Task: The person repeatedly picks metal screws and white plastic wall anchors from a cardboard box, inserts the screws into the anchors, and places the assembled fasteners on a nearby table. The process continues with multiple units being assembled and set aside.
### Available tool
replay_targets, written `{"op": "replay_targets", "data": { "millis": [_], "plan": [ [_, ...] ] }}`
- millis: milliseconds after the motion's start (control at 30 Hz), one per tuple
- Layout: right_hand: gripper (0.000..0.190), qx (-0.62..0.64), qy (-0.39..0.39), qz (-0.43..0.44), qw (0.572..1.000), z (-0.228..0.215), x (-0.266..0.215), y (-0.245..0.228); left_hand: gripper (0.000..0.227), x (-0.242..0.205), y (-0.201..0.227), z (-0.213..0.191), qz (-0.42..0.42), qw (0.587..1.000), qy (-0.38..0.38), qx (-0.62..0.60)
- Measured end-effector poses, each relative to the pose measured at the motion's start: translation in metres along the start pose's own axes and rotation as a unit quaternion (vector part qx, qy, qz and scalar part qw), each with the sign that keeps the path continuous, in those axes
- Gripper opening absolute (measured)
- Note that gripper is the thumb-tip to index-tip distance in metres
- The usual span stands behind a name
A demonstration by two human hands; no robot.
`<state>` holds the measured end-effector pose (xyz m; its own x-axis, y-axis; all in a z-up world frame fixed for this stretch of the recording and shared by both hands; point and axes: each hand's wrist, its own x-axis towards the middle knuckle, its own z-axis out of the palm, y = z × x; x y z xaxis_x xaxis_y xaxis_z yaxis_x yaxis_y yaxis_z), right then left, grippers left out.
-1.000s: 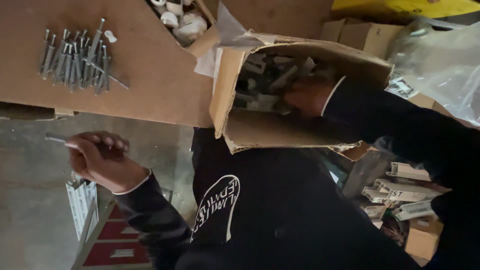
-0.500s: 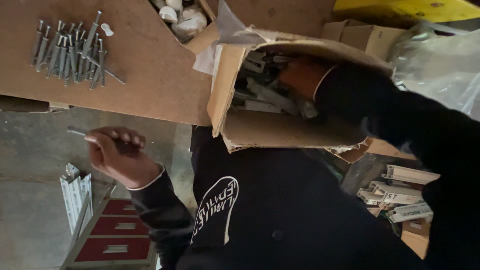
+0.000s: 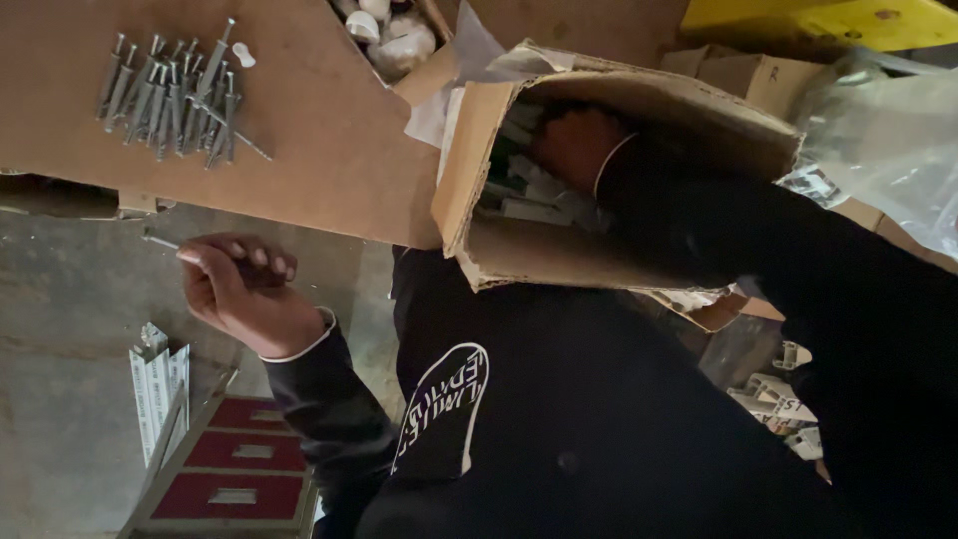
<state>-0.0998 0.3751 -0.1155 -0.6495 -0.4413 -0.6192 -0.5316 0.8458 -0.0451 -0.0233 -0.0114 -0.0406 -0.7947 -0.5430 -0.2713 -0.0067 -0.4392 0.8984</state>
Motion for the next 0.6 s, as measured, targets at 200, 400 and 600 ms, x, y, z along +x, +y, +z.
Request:
{"op": "replay_targets", "data": {
  "millis": [200,400,600],
  "plan": [
    [0.020,-0.044,0.039,-0.006,0.998,0.000,0.012,0.002,0.044,-0.004,0.002,-0.007,0.009,1.000,-0.007,-0.001],
    [0.018,-0.039,0.080,0.044,0.995,0.019,0.013,0.000,0.043,-0.008,0.005,-0.012,0.003,1.000,-0.005,-0.005],
    [0.022,-0.012,0.099,0.069,0.993,0.019,0.021,-0.002,0.042,-0.009,0.005,-0.011,0.013,1.000,0.003,0.001]
  ]
}}
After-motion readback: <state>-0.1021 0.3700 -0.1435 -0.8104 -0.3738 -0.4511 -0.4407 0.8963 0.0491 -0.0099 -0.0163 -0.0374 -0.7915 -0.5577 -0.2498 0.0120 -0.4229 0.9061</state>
